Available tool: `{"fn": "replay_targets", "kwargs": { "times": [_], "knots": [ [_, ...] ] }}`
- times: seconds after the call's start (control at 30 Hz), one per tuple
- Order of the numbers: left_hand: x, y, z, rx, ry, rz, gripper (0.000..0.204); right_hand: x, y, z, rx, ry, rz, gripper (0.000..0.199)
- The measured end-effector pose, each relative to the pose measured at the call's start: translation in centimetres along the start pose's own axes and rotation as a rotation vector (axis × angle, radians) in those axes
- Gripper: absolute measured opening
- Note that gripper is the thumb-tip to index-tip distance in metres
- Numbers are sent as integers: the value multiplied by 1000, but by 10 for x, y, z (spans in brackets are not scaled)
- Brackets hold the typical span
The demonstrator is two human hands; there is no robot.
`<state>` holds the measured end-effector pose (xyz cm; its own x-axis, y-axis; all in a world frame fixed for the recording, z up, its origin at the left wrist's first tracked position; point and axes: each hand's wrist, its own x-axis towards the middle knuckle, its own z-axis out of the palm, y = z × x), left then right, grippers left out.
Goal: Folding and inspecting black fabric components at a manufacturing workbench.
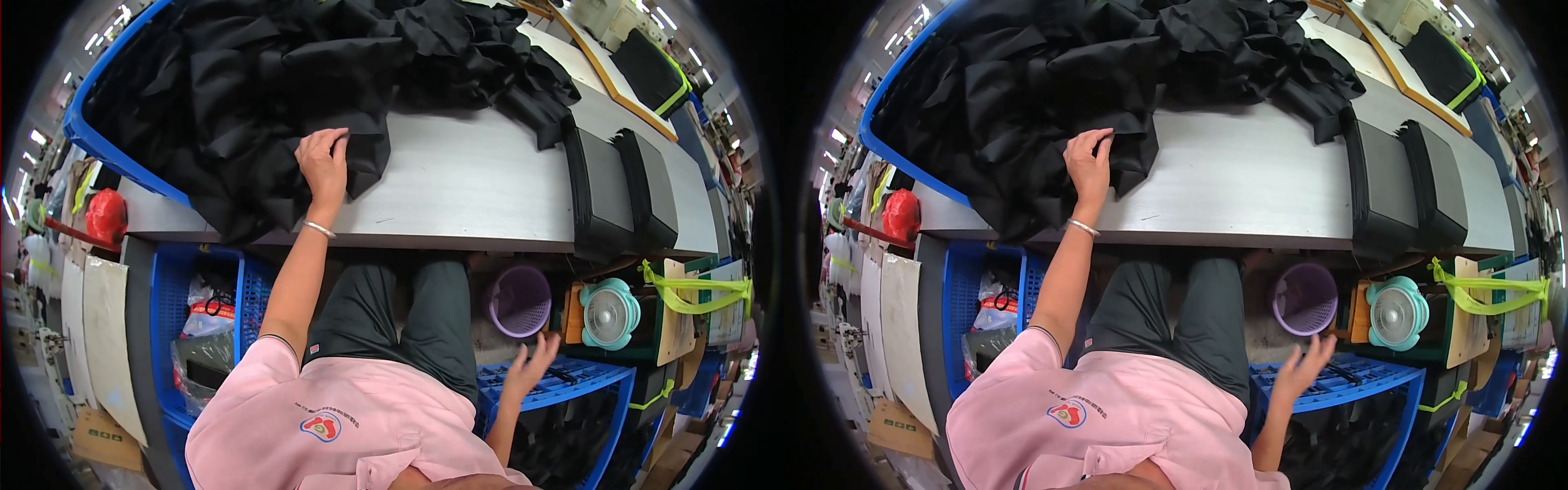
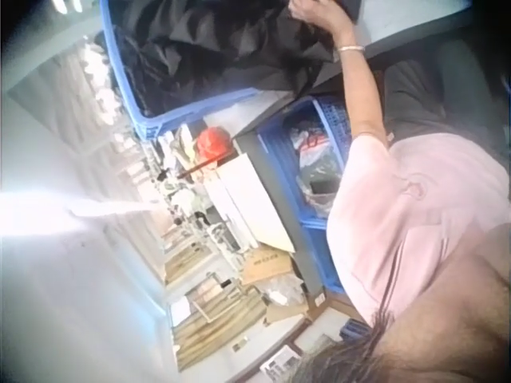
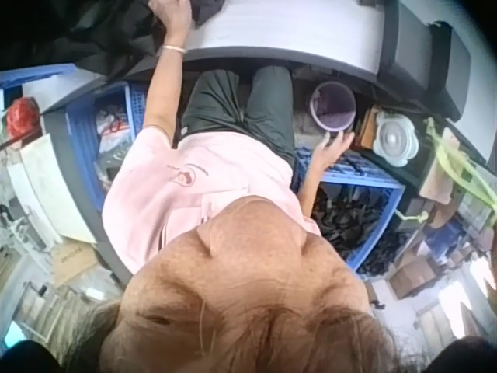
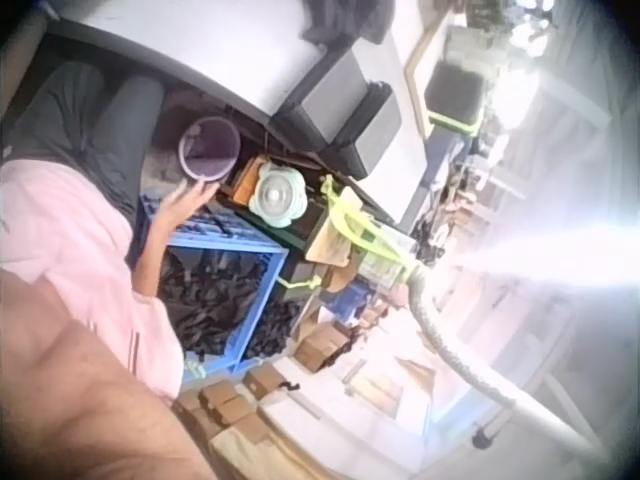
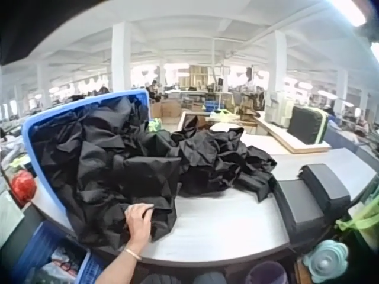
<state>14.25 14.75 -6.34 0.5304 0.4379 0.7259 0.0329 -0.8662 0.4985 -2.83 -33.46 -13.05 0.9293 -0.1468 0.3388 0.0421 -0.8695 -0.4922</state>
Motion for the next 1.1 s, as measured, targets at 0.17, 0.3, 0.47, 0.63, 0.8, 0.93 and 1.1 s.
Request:
{"fn": "replay_targets", "kwargs": {
  "times": [0.17, 0.3, 0.47, 0.63, 0.8, 0.93, 1.1],
  "knots": [
    [-5, 50, -8, -218, 33, 198, 14, 46, -120, 43, 315, -100, -361, 29],
    [-30, 84, -11, -433, -165, 375, 15, 84, -191, 72, 373, 19, -846, 28],
    [-45, 124, -40, -613, -330, 410, 20, 115, -206, 113, 170, 24, -852, 20],
    [-71, 142, -46, -742, -415, 323, 18, 160, -199, 135, 716, -110, -774, 15],
    [-75, 147, -47, -749, -386, 95, 16, 171, -219, 123, 1129, -337, -336, 25],
    [-74, 167, -70, -876, -490, 269, 13, 164, -222, 102, 1427, -539, 54, 34],
    [-122, 187, -92, -1186, -814, 307, 20, 194, -280, 106, 1595, -714, 479, 50]
  ]
}}
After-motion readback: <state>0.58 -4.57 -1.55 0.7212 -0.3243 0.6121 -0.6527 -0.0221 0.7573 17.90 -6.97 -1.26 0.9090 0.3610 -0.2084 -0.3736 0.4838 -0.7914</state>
